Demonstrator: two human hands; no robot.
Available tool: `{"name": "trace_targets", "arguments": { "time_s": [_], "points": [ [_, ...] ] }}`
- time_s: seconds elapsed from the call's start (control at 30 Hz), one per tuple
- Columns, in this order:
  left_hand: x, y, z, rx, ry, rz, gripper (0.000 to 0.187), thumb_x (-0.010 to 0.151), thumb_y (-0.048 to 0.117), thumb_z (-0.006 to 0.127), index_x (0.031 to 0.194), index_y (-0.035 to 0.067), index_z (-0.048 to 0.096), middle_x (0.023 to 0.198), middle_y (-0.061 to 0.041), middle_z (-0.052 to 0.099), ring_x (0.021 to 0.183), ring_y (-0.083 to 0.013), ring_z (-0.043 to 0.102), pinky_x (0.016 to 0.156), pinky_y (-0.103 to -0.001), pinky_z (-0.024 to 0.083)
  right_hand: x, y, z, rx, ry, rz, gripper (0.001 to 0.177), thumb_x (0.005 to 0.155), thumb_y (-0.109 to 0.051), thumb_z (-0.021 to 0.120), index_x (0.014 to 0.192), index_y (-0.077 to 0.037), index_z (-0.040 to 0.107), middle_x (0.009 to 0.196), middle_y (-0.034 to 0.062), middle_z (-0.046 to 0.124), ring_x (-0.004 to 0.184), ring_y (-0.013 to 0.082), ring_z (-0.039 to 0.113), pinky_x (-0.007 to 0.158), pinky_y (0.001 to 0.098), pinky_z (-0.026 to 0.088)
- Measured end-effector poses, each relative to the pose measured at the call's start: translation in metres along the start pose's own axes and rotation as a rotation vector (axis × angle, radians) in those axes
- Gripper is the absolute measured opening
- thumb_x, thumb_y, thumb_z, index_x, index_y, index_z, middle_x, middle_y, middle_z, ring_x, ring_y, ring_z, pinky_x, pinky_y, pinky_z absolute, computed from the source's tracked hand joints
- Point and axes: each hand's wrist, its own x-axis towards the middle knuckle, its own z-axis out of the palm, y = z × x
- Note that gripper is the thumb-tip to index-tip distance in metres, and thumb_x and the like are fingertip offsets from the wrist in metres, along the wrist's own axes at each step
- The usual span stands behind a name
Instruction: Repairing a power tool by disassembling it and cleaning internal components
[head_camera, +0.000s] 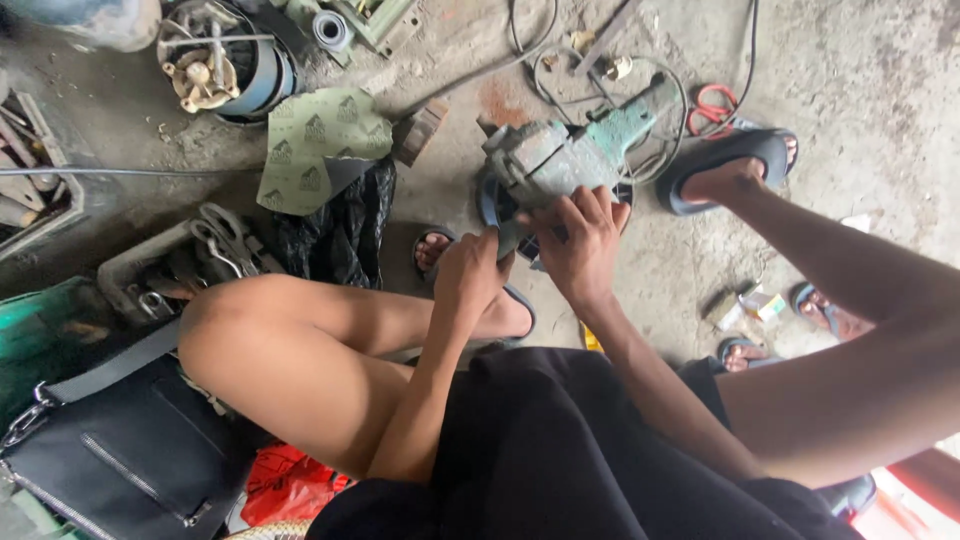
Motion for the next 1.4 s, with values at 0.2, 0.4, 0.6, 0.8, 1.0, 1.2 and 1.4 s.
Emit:
{"name": "trace_targets", "arguments": {
  "time_s": [0.2,0.4,0.6,0.8,1.0,1.2,1.4],
  "points": [
    [-0.001,0.01,-0.031,-0.048,-0.046,-0.024,0.052,0.105,0.06,0.074,0.115,0.009,0.071,0.08,-0.02,0.074,0.074,-0.0487,0.083,0.063,-0.058,0.067,0.002,0.026,-0.014,0.125,-0.05,0.023,0.041,0.096,-0.041,0.104,0.09,-0.015,0.072,0.089,0.0047,0.057,0.09,0.0313,0.063,0.09,0.0442,0.042],
    [0.008,0.043,-0.102,-0.162,-0.195,-0.055,0.074,0.107,0.071,0.066,0.137,0.004,0.059,0.092,-0.033,0.081,0.09,-0.0548,0.085,0.079,-0.069,0.066,0.011,0.068,-0.118,0.246,-0.466,0.228,0.027,0.098,-0.025,0.099,0.1,-0.007,0.079,0.092,0.0127,0.074,0.087,0.0329,0.076,0.079,0.0444,0.054],
    [0.015,0.031,-0.082,-0.226,-0.204,-0.048,0.072,0.107,0.065,0.073,0.146,0.007,0.055,0.105,-0.031,0.084,0.102,-0.0543,0.084,0.088,-0.068,0.066,0.008,0.102,-0.152,0.022,-0.986,0.425,0.017,0.099,-0.023,0.085,0.108,-0.009,0.08,0.103,0.016,0.085,0.104,0.0371,0.084,0.094,0.0523,0.063],
    [0.016,0.016,-0.052,-0.118,-0.257,-0.044,0.07,0.111,0.063,0.067,0.151,0.005,0.059,0.102,-0.03,0.083,0.102,-0.0527,0.083,0.089,-0.068,0.066,-0.037,0.103,-0.088,-0.103,-1.298,0.433,0.019,0.104,-0.032,0.076,0.11,-0.014,0.08,0.11,0.0083,0.086,0.107,0.0339,0.086,0.095,0.0496,0.067],
    [0.015,0.022,-0.069,-0.11,-0.314,-0.1,0.079,0.113,0.063,0.065,0.162,0.002,0.053,0.107,-0.031,0.083,0.106,-0.054,0.083,0.092,-0.068,0.065,-0.025,0.092,-0.091,0.029,-1.207,0.419,0.024,0.106,-0.032,0.079,0.117,-0.012,0.075,0.115,0.011,0.086,0.114,0.0382,0.086,0.099,0.0528,0.067],
    [0.017,0.022,-0.072,-0.113,-0.325,-0.126,0.079,0.111,0.06,0.068,0.161,0.001,0.054,0.11,-0.033,0.083,0.108,-0.0563,0.082,0.096,-0.07,0.064,-0.039,0.112,-0.08,0.001,-1.163,0.396,0.033,0.105,-0.045,0.082,0.114,-0.015,0.073,0.111,0.0075,0.084,0.106,0.0396,0.087,0.095,0.0548,0.069],
    [0.016,0.037,-0.092,-0.148,-0.294,-0.097,0.074,0.113,0.055,0.068,0.156,-0.003,0.057,0.106,-0.035,0.082,0.104,-0.0593,0.082,0.093,-0.07,0.063,-0.037,0.111,-0.095,0.049,-1.165,0.434,0.033,0.106,-0.047,0.081,0.115,-0.016,0.073,0.112,0.0084,0.085,0.111,0.0398,0.087,0.096,0.0548,0.068]
  ]
}}
